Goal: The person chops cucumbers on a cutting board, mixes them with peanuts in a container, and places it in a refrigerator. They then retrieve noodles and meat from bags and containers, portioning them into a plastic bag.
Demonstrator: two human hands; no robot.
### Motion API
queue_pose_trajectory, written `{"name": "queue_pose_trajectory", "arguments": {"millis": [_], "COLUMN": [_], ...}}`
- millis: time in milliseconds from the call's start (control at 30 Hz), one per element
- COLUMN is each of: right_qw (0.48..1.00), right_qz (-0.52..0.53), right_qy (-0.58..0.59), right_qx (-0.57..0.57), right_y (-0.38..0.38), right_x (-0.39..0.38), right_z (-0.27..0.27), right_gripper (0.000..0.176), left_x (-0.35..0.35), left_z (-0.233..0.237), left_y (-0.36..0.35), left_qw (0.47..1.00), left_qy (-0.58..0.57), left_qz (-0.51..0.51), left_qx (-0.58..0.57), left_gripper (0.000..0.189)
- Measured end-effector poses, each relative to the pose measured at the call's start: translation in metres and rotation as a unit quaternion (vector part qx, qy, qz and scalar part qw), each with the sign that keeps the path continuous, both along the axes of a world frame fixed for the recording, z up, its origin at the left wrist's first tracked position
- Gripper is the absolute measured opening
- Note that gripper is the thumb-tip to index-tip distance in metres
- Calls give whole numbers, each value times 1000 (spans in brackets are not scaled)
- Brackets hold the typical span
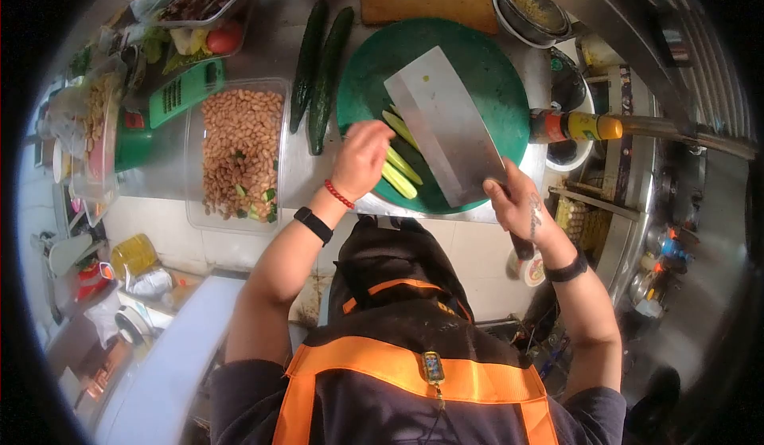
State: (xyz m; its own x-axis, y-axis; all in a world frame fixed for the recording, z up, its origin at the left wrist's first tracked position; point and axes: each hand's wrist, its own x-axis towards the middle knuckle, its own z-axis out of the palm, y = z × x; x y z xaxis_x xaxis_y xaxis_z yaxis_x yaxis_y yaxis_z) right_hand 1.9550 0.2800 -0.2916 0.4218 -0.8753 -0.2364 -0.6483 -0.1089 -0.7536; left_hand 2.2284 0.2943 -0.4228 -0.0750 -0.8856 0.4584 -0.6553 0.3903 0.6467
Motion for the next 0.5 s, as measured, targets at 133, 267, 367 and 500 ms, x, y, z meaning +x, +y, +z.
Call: {"name": "queue_pose_trajectory", "arguments": {"millis": [133, 267, 367, 500], "right_qw": [894, 814, 815, 888], "right_qz": [-143, -177, -190, -203], "right_qy": [-172, -243, -246, -190], "right_qx": [388, 497, 489, 366], "right_y": [-3, -5, -8, 2], "right_x": [11, 14, 12, 3], "right_z": [12, -4, -2, 5], "right_gripper": [31, 28, 25, 29], "left_x": [-8, -11, -12, 15], "left_z": [30, 54, 42, 47], "left_y": [-9, -9, -7, 18], "left_qw": [651, 368, 480, 668], "left_qy": [718, 844, 807, 646], "left_qz": [25, -137, -20, 57], "left_qx": [244, 366, 343, 364], "left_gripper": [39, 32, 30, 26]}}
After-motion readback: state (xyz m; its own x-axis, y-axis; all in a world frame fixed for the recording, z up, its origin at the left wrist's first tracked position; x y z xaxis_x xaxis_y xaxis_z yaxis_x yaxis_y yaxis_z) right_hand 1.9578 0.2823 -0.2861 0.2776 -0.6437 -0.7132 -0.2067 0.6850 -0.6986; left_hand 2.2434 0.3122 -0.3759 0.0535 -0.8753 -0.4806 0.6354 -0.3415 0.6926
